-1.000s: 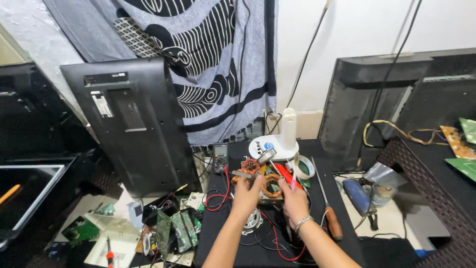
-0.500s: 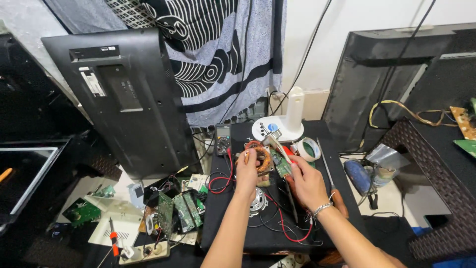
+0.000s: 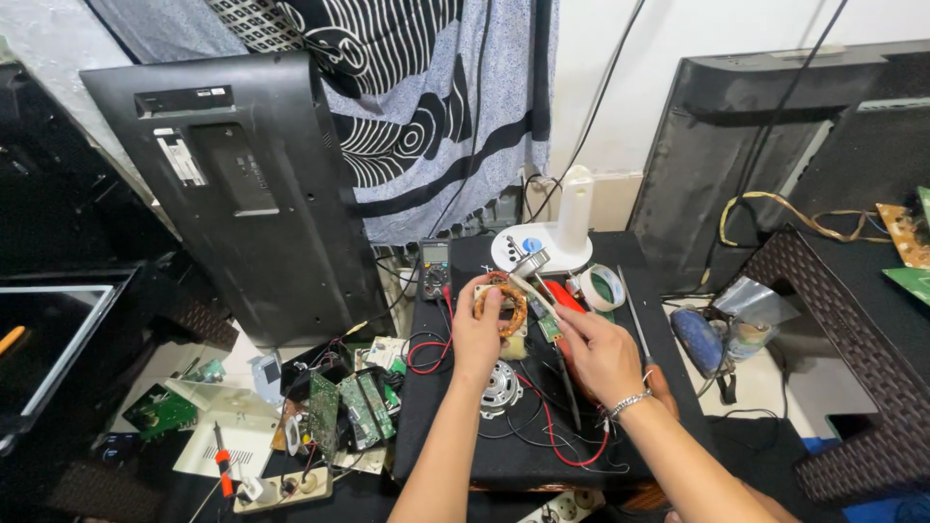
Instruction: Repairing an electronic component by inspecting copper windings and using a screwdriver to adjust wires
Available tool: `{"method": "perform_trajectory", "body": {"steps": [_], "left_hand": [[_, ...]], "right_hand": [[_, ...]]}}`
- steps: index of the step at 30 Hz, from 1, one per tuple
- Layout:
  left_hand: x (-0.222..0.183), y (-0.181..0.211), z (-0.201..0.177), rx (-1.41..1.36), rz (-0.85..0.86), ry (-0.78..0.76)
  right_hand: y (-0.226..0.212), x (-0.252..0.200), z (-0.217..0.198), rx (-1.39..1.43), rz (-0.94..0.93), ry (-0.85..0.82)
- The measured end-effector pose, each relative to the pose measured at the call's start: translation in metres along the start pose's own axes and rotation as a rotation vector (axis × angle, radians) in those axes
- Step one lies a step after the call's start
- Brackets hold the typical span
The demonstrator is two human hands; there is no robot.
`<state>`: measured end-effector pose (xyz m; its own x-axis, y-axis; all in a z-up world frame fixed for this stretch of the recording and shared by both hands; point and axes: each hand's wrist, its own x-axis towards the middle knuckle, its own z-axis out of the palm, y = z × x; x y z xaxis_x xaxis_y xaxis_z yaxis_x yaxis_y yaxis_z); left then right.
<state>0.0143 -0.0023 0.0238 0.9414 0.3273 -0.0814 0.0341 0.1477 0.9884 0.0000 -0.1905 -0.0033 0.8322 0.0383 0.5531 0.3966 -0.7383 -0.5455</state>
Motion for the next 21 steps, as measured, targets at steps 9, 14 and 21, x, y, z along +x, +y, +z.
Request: {"method": "perform_trajectory", "body": {"steps": [9,14,21], "left_hand": [[0.008,-0.008,-0.005,-0.051,0.084,0.073],[0.008,0.022,-0.018,-0.194,0.059,0.158],[0.005,0.012,-0.015,-0.183,-0.065,0.116]], "right_hand": [[0.006,-0.004,-0.003,-0.109,0.019,-0.039],[0.025,-0.007,0.001,-0.124,0.092,-0.082],[0.041,-0.006,0.019,-0.093,0.319,-0.401]]}}
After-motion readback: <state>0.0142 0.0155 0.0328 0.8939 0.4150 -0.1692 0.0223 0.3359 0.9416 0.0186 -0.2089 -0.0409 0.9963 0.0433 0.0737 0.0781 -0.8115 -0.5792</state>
